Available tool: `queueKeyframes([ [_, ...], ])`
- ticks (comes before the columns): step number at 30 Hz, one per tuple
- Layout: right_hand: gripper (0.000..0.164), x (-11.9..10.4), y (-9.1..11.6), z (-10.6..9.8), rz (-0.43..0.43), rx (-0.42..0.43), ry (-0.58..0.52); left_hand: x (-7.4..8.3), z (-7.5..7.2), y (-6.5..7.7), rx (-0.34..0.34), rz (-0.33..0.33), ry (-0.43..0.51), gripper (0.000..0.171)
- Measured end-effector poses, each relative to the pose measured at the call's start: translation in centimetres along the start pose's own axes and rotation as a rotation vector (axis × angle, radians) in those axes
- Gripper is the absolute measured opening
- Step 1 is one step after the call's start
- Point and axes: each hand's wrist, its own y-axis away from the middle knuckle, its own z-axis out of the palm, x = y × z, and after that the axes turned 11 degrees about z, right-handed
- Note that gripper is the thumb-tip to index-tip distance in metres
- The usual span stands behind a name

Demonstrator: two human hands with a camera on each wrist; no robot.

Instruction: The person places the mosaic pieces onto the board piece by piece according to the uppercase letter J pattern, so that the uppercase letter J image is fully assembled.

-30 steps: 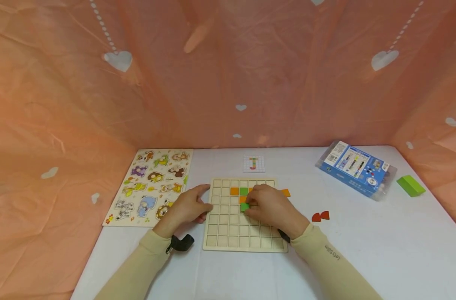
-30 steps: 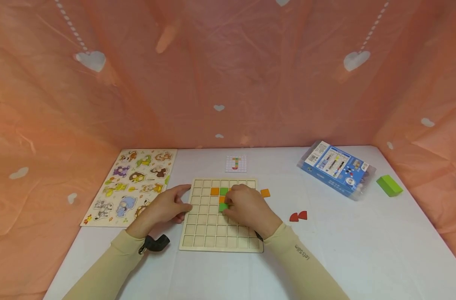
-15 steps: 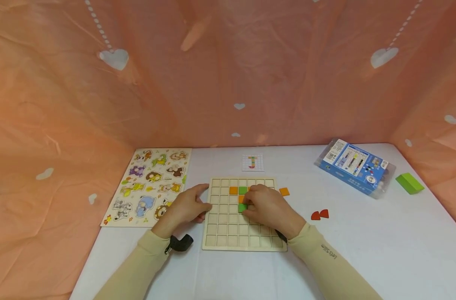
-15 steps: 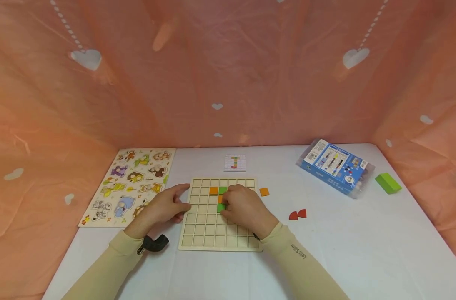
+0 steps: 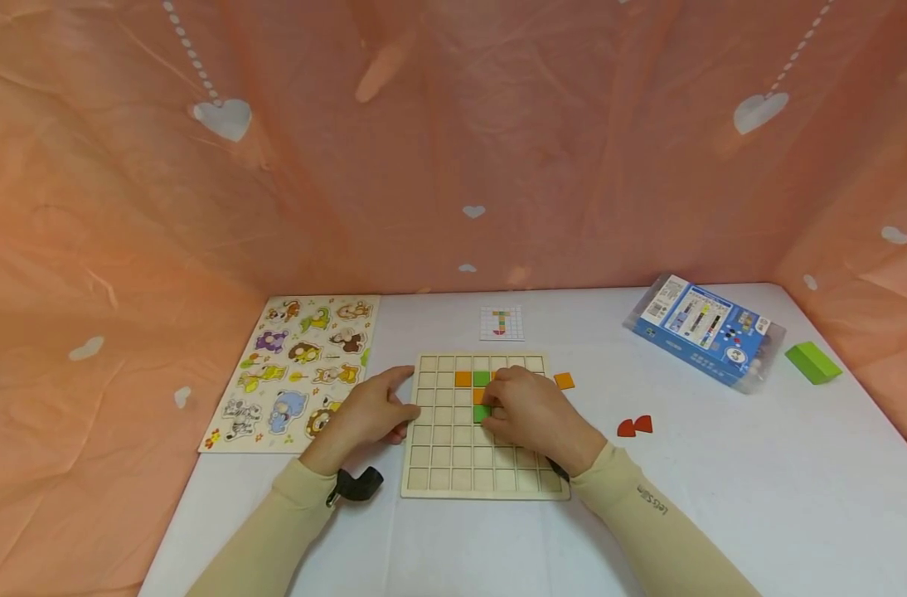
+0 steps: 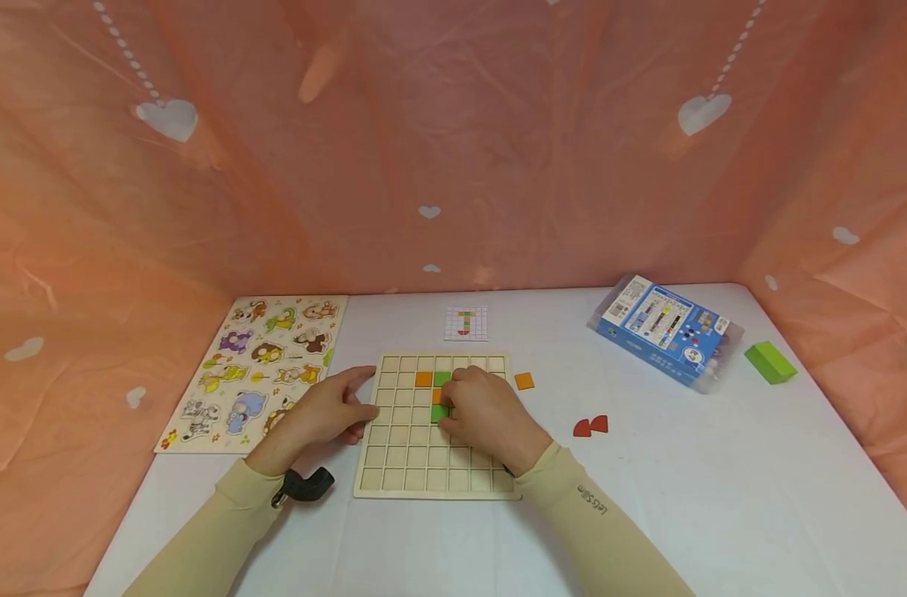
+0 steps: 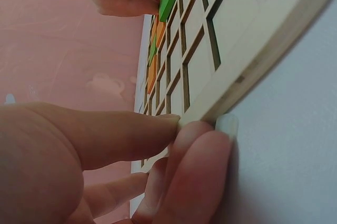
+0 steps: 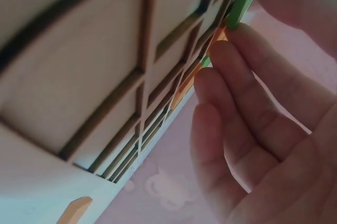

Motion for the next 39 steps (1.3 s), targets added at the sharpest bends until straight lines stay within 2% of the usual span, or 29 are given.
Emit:
queueKeyframes([
  [9,0.012,0.0,0.1,0.0,0.009,0.007,0.002,0.0,0.0,0.0,-0.003,0.010,-0.005,0.075],
  [17,0.015,0.1,0.1,-0.2,0.044,-0.037,-0.032,0.0,0.0,0.0,-0.005,0.013,-0.001,0.075],
  [23,0.012,0.7,0.0,-0.6,0.037,-0.046,-0.069,0.0,0.0,0.0,-0.004,0.002,-0.003,0.075],
  [26,0.015,1.4,0.1,-1.1,0.061,-0.047,-0.096,0.1,0.0,0.0,-0.003,-0.004,-0.001,0.075],
  [31,0.019,3.3,0.4,-2.2,0.163,-0.061,-0.150,0.1,0.1,-0.2,-0.012,-0.010,0.007,0.075],
  [39,0.019,6.6,1.1,-3.4,0.255,-0.023,-0.132,0.1,0.0,0.0,-0.009,-0.009,-0.009,0.075],
])
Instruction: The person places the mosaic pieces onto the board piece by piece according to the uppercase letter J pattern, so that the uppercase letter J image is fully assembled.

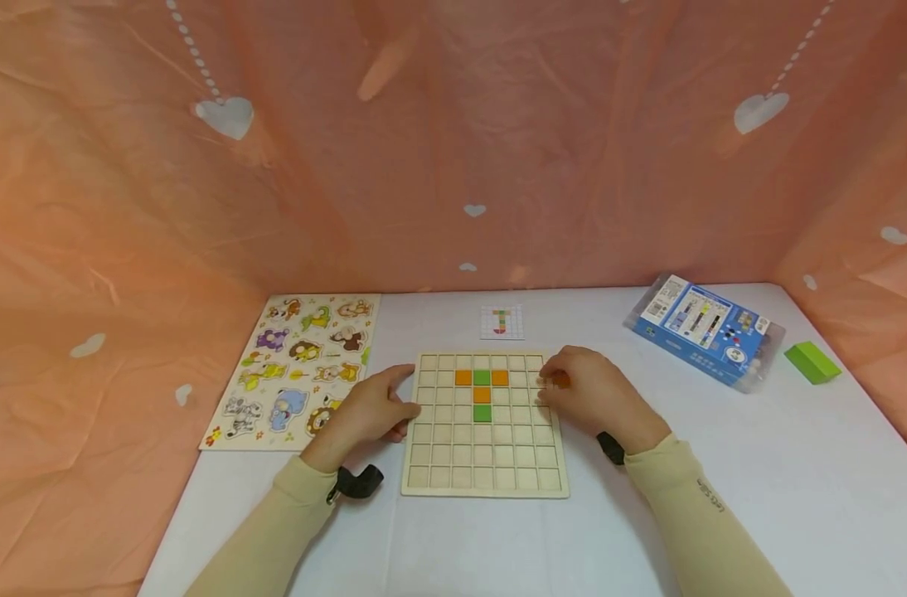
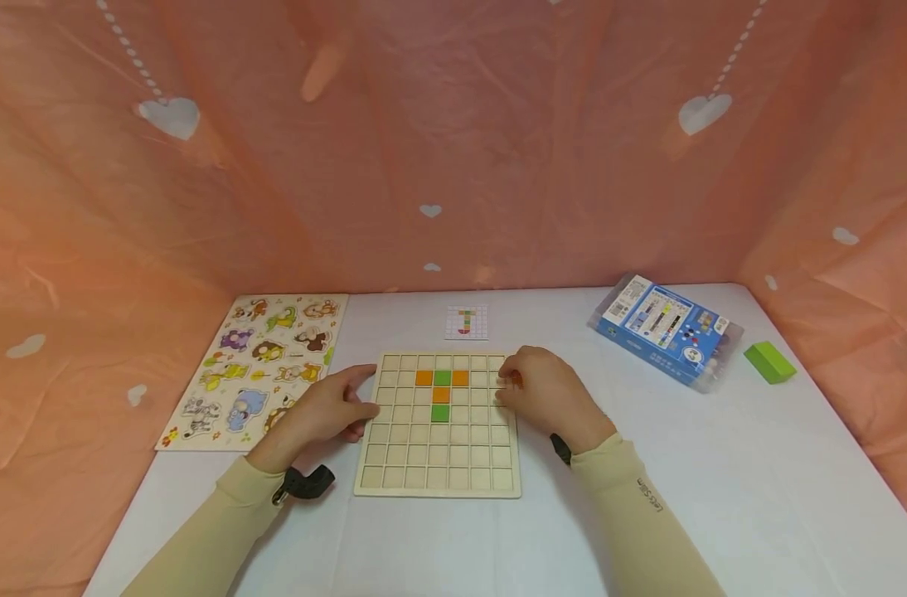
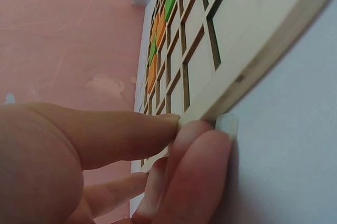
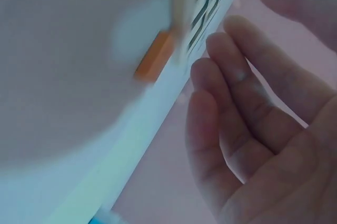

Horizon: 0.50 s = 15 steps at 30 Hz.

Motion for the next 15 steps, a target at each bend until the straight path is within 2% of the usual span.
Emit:
queueKeyframes([
  [7,0.015,2.3,-0.4,-0.8,-0.009,0.047,0.010,0.0,0.0,0.0,0.003,0.002,-0.001,0.075],
  [15,0.020,3.1,-0.9,-0.8,0.021,0.003,0.004,0.1,-0.1,0.0,0.003,-0.003,0.011,0.075],
])
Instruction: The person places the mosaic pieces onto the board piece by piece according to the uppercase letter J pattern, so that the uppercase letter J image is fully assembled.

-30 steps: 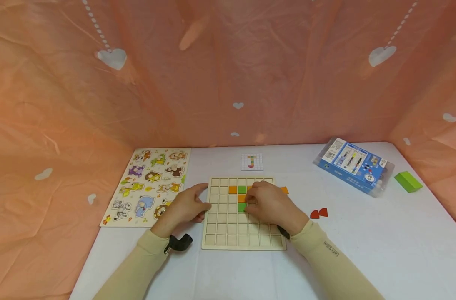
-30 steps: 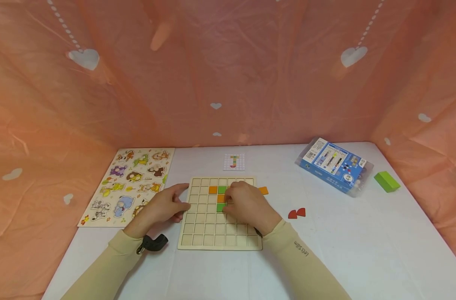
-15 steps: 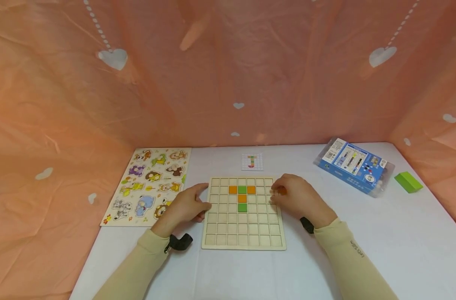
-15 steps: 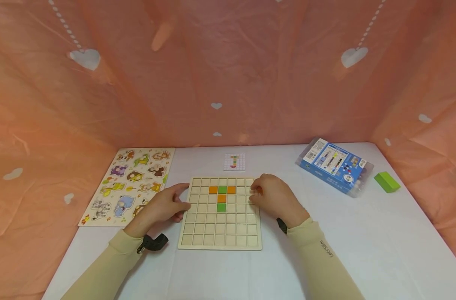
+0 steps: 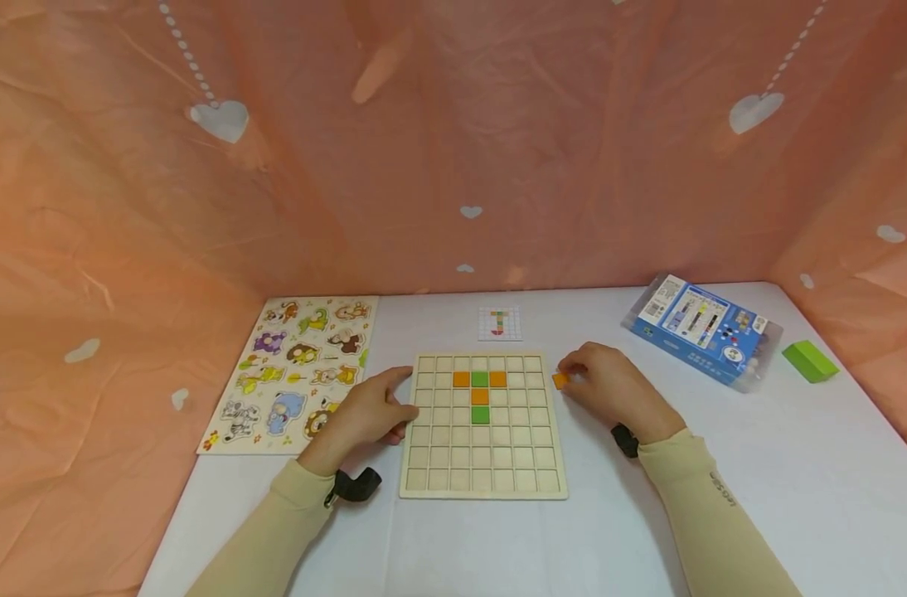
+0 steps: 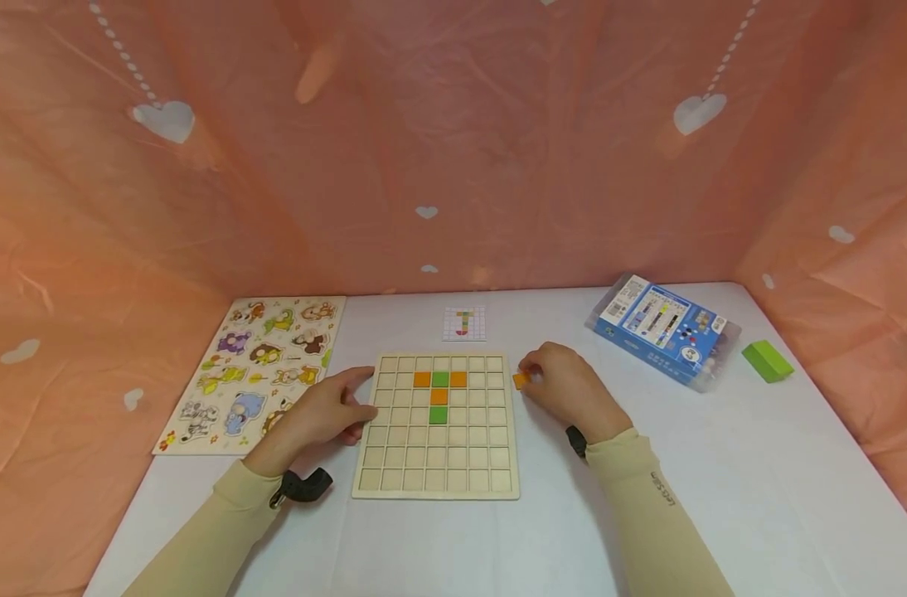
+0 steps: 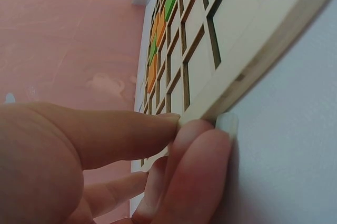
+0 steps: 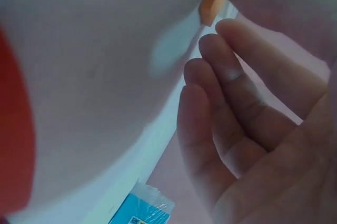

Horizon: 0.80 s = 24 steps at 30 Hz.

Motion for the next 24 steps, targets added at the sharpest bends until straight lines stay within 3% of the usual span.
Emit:
queueKeyframes([
  [13,0.017,0.23,-0.01,-0.07,0.039,-0.053,0.007,-0.42,0.30,0.09,0.000,0.007,0.019,0.075],
  [24,0.013,0.51,0.32,-0.20,0.029,-0.029,0.014,-0.35,0.48,-0.02,-0.004,0.016,0.022,0.075],
])
